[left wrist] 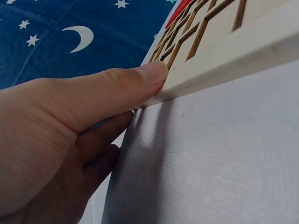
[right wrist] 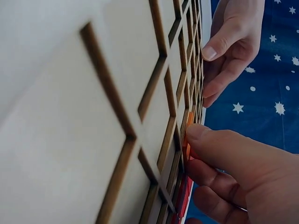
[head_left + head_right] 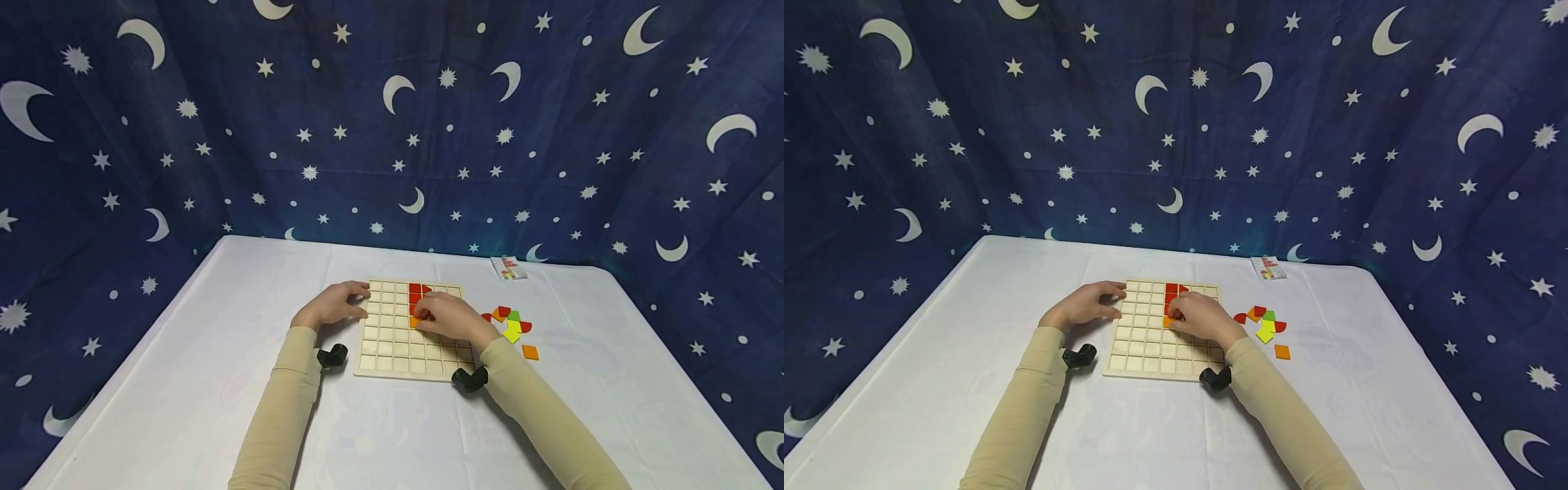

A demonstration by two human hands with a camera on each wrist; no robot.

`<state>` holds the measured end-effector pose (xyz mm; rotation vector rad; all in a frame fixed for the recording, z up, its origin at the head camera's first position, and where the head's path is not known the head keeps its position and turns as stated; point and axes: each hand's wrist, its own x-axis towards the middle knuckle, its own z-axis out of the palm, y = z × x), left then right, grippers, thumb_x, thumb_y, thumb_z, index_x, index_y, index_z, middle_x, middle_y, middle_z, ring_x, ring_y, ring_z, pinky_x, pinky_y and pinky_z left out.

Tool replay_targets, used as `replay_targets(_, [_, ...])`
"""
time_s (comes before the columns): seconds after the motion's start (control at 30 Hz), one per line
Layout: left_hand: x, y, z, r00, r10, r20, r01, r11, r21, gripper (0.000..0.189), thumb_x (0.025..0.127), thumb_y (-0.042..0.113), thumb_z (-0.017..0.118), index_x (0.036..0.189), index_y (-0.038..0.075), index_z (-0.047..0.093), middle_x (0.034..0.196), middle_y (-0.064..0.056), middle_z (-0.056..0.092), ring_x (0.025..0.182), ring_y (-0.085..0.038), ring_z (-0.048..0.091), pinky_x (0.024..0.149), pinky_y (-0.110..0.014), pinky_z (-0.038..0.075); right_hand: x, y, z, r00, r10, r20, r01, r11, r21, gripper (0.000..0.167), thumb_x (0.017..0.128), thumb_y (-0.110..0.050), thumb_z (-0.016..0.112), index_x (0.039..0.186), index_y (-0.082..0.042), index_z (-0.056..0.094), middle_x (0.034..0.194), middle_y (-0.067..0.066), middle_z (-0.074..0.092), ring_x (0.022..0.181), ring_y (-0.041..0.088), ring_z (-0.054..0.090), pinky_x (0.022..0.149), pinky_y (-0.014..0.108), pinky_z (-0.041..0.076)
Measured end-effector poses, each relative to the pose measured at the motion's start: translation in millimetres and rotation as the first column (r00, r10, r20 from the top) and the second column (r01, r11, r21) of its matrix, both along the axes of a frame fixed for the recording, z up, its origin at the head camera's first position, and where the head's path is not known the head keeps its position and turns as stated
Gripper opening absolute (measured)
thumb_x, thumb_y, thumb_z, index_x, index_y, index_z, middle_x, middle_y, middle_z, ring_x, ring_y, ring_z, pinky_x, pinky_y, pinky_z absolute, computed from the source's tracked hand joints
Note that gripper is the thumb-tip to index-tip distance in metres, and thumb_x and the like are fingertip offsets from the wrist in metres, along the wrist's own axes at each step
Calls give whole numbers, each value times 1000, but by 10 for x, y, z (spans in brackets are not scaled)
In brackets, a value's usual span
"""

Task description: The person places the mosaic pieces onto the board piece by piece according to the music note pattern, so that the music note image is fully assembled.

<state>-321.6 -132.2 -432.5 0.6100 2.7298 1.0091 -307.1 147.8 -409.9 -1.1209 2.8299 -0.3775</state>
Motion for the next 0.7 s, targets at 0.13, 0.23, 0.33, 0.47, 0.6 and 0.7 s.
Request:
replay_targets(0.13, [0, 15, -1, 1000, -5, -3, 5, 1000, 1, 48, 85, 16, 77, 128, 1, 62, 148, -12, 46, 141, -32, 35, 118, -43, 27, 12, 20, 6, 999, -29, 14, 29, 1000, -9, 18, 89, -25, 73, 103, -13, 72, 98, -4, 65, 89, 13, 59, 83, 32, 53])
replay_targets(0.23, [6, 15, 1, 1000, -5, -9, 5, 1000, -3, 48, 85, 16, 77, 128, 1, 63, 148, -12, 46, 140, -32, 36, 117, -44, 27, 23, 112, 38, 998, -59, 27, 61, 997, -46, 18, 90, -25, 72, 103, -12, 72, 98, -3, 64, 88, 14, 58, 83, 33, 53])
replay_targets(0.33, [10, 8, -1, 1000, -3, -13, 3, 1000, -3, 47, 85, 16, 77, 128, 2, 63, 148, -12, 46, 140, -32, 36, 117, -44, 28, 28, 313, 101, 994, -100, 44, 104, 991, -86, 19, 92, -22, 70, 105, -10, 72, 97, -2, 65, 86, 15, 57, 79, 34, 53])
replay_targets(0.47, [14, 5, -1, 1000, 5, -8, -5, 1000, -2, 48, 85, 17, 77, 128, 2, 63, 148, -12, 46, 141, -31, 35, 117, -44, 27, 45, 714, 217, 971, -219, 97, 228, 968, -103, 24, 92, -20, 68, 111, -5, 71, 100, 2, 67, 87, 18, 58, 76, 35, 53])
replay_targets(0.6, [14, 7, 2, 1000, 7, -3, -7, 1000, 2, 48, 85, 17, 77, 128, 2, 63, 148, -12, 45, 141, -32, 35, 117, -44, 28, 77, 1144, 302, 922, -348, 171, 364, 928, -77, 29, 92, -18, 67, 115, -1, 69, 100, 6, 67, 83, 20, 58, 71, 33, 55])
replay_targets(0.7, [15, 12, 6, 1000, 5, 3, -5, 1000, 9, 48, 85, 17, 77, 128, 2, 63, 148, -12, 46, 141, -32, 35, 117, -45, 28, 111, 1386, 317, 892, -398, 215, 416, 908, -43, 30, 92, -17, 67, 116, 1, 67, 98, 8, 66, 79, 20, 59, 71, 32, 55])
